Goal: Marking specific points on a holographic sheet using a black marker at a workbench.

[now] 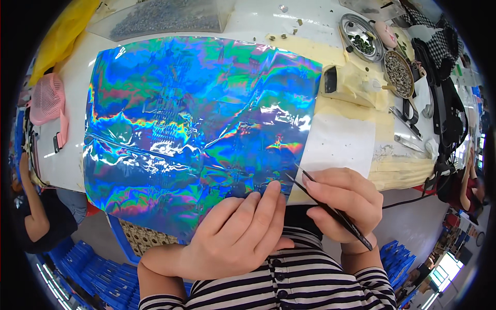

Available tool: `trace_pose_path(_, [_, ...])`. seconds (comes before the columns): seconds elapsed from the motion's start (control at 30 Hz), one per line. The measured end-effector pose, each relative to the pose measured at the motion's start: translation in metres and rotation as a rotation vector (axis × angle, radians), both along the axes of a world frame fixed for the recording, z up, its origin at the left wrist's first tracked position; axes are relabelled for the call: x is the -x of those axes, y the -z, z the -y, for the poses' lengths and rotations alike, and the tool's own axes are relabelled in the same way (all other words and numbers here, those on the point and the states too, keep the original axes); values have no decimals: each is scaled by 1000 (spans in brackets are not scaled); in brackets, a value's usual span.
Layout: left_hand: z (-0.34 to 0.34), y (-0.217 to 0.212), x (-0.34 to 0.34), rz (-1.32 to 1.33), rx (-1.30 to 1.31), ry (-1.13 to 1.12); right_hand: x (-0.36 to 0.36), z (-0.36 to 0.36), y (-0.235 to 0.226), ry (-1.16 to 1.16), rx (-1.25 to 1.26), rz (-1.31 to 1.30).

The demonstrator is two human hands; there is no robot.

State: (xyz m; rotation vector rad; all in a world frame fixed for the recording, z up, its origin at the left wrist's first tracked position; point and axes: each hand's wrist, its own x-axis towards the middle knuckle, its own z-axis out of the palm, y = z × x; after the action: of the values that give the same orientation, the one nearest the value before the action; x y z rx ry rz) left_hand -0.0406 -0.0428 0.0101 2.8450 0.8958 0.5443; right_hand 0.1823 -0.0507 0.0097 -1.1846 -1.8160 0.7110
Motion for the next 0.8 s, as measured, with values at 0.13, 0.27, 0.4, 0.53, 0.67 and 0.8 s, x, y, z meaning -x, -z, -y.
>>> trace_pose_path(0.13, [0,1,-1,-9,-28,-11,-2,-1,-1,-28,19,27])
trace_pose_path(0.27, [0,3,-1,-16,-53,-13,2,0,0,24,12,35])
trace_pose_path(0.4, [-1,2,-1,-27,-64,-8,3,1,-1,59,58,37])
trace_pose_path(0.53, [0,1,-2,-42,-74,-7,0,4,0,57,64,17])
trace_pose_path(0.67, [1,2,-2,-47,-89,-12,0,3,1,50,39,34])
trace_pose_path(0.8, [2,1,-3,-54,-92,-19,1,2,1,42,42,43])
